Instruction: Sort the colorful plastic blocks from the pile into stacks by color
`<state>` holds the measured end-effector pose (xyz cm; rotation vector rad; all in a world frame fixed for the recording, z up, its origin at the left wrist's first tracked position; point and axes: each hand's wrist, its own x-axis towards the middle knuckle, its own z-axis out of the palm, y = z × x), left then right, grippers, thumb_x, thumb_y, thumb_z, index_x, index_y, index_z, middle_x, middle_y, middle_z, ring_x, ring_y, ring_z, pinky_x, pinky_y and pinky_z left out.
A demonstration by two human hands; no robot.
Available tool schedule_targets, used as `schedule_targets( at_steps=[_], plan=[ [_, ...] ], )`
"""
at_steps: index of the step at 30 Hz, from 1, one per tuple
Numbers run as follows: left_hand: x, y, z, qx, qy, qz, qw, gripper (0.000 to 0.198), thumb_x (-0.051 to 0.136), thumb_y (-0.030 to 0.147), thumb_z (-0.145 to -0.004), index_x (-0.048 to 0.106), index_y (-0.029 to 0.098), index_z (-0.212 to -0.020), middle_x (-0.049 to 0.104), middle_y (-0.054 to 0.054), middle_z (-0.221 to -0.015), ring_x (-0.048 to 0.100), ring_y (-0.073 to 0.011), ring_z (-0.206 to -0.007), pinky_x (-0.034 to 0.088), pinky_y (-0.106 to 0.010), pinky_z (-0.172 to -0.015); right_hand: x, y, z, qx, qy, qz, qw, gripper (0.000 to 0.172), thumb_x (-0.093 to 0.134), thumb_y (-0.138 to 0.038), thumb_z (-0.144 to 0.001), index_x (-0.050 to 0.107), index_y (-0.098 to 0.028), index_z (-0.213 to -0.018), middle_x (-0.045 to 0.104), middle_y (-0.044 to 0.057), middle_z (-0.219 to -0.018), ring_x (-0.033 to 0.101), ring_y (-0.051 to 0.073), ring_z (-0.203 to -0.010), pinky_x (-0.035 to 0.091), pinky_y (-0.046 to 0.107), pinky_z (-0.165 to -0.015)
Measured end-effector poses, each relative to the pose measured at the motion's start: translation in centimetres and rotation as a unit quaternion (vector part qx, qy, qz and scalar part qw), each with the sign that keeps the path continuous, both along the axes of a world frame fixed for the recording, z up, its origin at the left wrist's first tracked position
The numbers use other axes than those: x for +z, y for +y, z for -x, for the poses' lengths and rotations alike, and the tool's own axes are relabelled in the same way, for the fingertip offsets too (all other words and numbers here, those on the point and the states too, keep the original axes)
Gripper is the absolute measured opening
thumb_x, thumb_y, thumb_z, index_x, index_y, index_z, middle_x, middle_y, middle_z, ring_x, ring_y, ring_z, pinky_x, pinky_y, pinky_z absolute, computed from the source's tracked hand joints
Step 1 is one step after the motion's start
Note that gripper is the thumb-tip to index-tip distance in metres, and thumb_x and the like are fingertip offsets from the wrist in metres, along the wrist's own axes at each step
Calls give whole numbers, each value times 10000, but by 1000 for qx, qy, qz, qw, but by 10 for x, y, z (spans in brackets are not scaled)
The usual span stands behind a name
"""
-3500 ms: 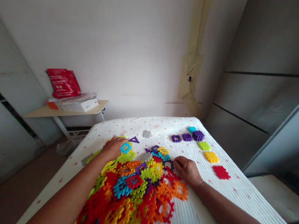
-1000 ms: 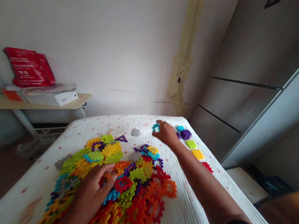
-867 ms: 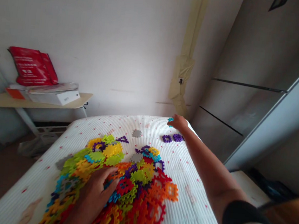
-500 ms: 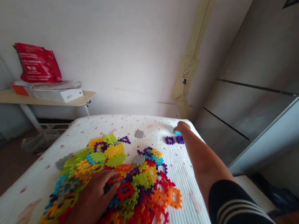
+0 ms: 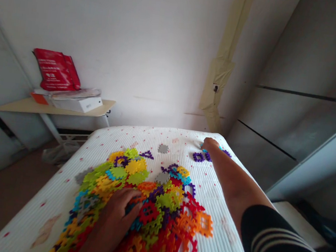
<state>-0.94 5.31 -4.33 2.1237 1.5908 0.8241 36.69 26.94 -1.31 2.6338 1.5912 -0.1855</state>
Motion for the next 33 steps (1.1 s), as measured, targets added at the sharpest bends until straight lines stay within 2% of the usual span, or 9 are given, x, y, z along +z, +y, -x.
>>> schedule_targets(
  at_steps=[7, 10, 13, 16, 19, 22, 26, 30, 33],
  plan=[
    [9, -5, -4, -5, -5, 9, 1000, 224, 514, 317, -778, 662, 205, -902, 655, -72, -976, 579, -233, -971, 449, -423, -898, -3, -6, 4, 27, -11, 9, 1000, 489, 728, -320, -679, 640, -105, -1109, 621, 194, -1124, 599, 292, -1022, 502, 323, -739],
    [11, -8, -5, -10, -10, 8, 1000, 220, 510, 302, -782, 659, 199, -908, 655, -73, -982, 574, -230, -983, 447, -414, -900, 5, -10, 10, 49, -25, -1, 998, 486, 717, -340, -690, 638, -99, -1105, 618, 201, -1113, 595, 299, -1021, 491, 348, -752],
    [16, -9, -5, -13, -22, -4, 1000, 237, 463, 280, -802, 656, 196, -911, 658, -73, -990, 581, -213, -984, 450, -387, -903, 22, -19, 26, 71, -46, -32, 996, 467, 660, -355, -749, 612, -100, -1137, 601, 214, -1126, 580, 301, -1044, 473, 366, -768],
    [27, -8, 5, 8, -27, -26, 999, 273, 412, 266, -812, 652, 198, -923, 666, -68, -991, 595, -199, -974, 454, -366, -899, 39, -42, 50, 130, -75, -90, 984, 413, 528, -350, -844, 570, -122, -1186, 616, 194, -1107, 590, 286, -1023, 462, 357, -761],
    [41, -1, 26, 49, 3, -41, 998, 305, 394, 289, -812, 647, 192, -953, 674, -63, -1009, 602, -196, -977, 451, -349, -906, 42, -87, 73, 230, -112, -156, 954, 401, 474, -385, -868, 562, -166, -1192, 669, 146, -999, 639, 264, -888, 468, 328, -690],
    [51, 14, 50, 92, 79, -34, 992, 340, 412, 325, -805, 631, 175, -1018, 666, -72, -1066, 588, -207, -1018, 427, -340, -936, 24, -140, 81, 303, -99, -199, 927, 332, 449, -383, -883, 605, -217, -1124, 696, 90, -939, 659, 219, -806, 466, 276, -638],
    [51, 44, 68, 112, 201, 15, 973, 461, 488, 325, -763, 548, 156, -1188, 611, -95, -1201, 543, -222, -1111, 380, -320, -979, -20, -194, 62, 374, -57, -261, 888, 320, 390, -338, -918, 641, -192, -1054, 701, 80, -932, 665, 179, -754, 474, 250, -628],
    [42, 66, 67, 105, 248, 52, 962, 539, 554, 317, -712, 513, 180, -1231, 618, -93, -1195, 567, -217, -1082, 415, -289, -915, -53, -221, 31, 390, -22, -310, 867, 331, 374, -321, -924, 671, -179, -964, 703, 81, -859, 660, 168, -718, 471, 241, -606],
    [38, 71, 62, 111, 263, 52, 957, 475, 535, 310, -724, 542, 215, -1190, 653, -76, -1130, 600, -213, -1018, 439, -289, -850, -63, -230, 20, 389, 6, -304, 869, 343, 363, -309, -925, 677, -177, -883, 688, 85, -784, 638, 161, -668, 461, 246, -598]
  ],
)
